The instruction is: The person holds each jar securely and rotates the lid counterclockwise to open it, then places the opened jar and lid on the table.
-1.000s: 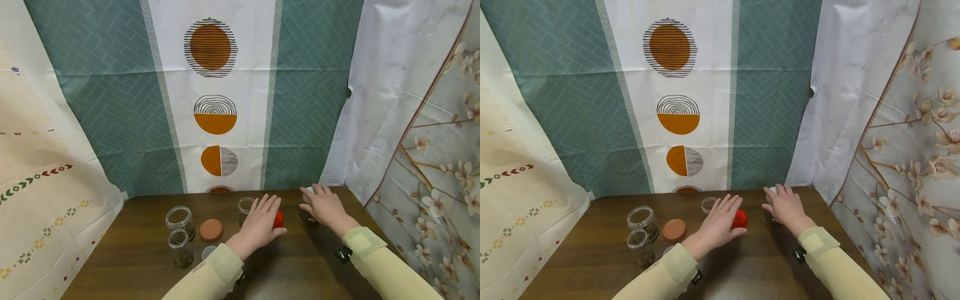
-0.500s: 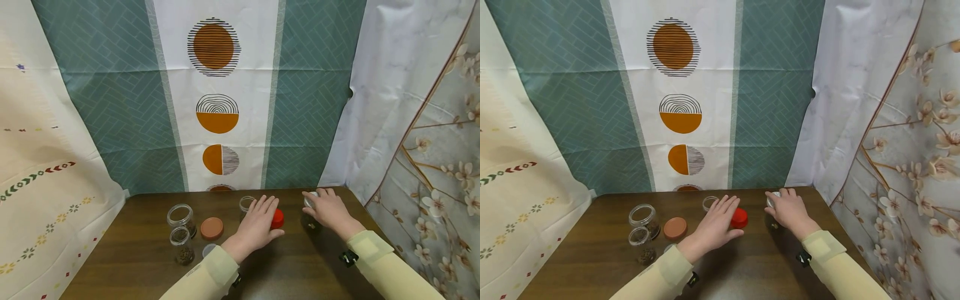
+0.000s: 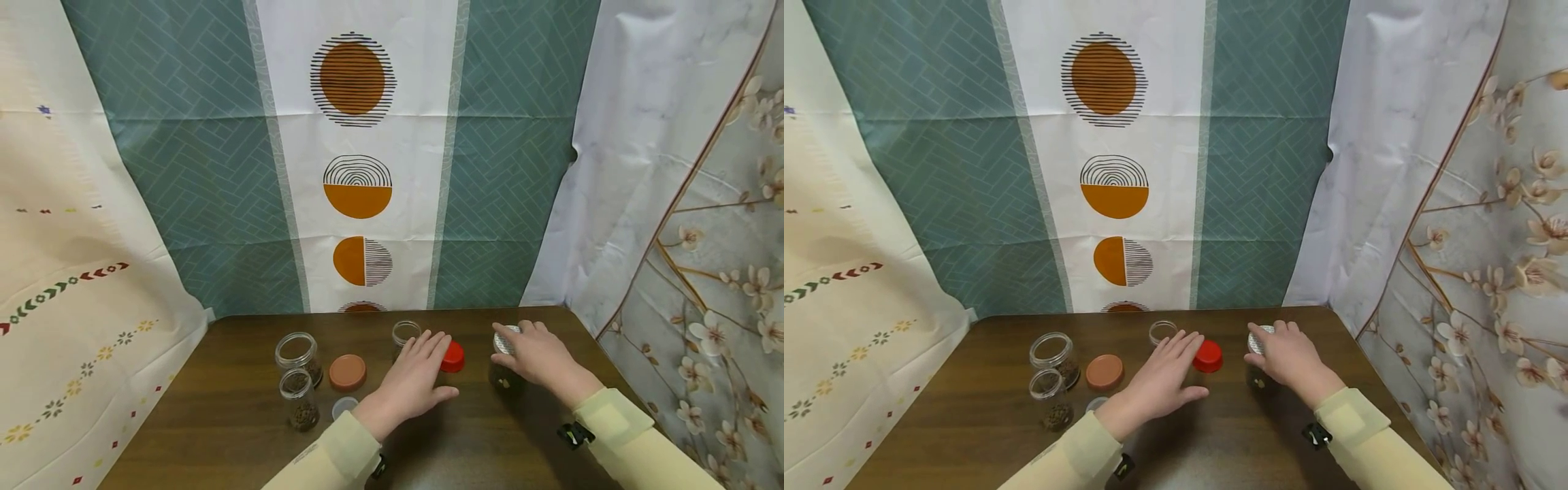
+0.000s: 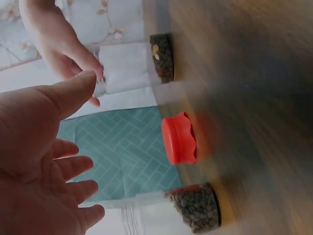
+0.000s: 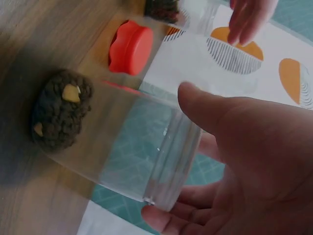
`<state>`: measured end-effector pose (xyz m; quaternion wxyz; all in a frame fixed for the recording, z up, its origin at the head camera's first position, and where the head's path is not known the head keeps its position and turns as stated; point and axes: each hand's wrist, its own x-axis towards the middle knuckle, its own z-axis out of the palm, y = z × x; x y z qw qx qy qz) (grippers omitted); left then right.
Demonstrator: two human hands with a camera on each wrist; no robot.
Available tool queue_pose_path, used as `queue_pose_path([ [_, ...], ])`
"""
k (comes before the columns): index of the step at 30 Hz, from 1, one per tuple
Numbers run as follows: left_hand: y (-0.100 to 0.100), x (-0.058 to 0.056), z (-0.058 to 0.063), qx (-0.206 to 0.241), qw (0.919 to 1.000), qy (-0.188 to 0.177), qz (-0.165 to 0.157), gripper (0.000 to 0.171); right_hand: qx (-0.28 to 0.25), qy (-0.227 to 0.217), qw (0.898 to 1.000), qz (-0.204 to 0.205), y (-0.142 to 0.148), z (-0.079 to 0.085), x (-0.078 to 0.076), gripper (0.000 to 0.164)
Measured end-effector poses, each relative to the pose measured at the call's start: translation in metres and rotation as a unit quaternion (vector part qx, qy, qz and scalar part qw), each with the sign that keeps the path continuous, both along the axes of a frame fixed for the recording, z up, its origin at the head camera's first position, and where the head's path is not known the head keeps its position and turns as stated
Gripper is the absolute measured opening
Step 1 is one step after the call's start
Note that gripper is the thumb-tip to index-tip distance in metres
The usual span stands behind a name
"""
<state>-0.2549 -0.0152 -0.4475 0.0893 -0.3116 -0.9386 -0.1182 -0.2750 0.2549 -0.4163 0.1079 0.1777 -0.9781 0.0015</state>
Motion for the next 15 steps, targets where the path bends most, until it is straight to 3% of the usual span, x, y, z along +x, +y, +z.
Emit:
queue_pose_path([
  [7,-0.019,0.007,-0.003,0.004,0.9999,-0.004,0.008,0.095,0.004,-0.035,0.999,-0.002,-0.008,0.005,0.01,0.076],
  [15,-0.031,0.014,-0.002,0.015,0.9997,-0.016,0.012,0.096,-0.014,0.016,0.999,0.048,-0.017,-0.004,0.017,0.073],
])
